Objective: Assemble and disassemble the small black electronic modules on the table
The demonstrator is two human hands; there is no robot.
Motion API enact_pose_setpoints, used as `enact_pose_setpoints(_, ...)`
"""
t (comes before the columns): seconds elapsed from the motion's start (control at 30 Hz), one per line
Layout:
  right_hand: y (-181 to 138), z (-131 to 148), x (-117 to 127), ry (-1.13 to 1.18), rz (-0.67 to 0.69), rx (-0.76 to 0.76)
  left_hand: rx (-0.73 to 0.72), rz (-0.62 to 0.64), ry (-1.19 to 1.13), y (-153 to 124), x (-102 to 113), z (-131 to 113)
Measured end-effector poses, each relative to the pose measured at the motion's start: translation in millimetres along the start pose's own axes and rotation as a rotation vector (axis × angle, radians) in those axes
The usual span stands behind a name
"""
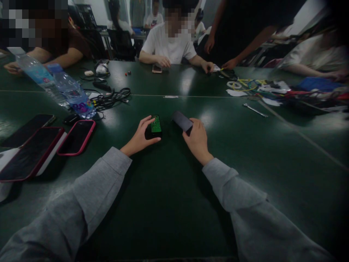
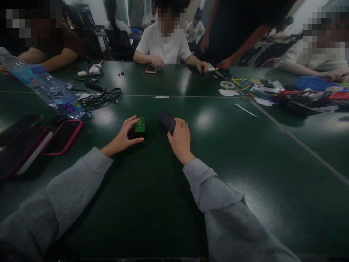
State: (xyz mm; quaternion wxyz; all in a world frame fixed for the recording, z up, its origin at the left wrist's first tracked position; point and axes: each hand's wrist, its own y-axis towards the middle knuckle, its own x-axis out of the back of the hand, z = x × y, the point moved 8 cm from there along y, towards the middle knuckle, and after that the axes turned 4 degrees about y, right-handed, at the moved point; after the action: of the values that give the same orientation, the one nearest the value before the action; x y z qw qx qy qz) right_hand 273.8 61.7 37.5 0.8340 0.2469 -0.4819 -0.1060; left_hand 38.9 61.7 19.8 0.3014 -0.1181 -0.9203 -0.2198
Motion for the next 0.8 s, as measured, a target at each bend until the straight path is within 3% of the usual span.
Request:
enact_pose_setpoints(0.37,-6,33,-12,-0.106,0.121,0.252,0.002,-0.003,0.0,0,0,1)
enact_pose_setpoints(0.8,-13,38,-22,0.024,0.286,0.165,-0.03,-0.023,0.015,1,-1,-1)
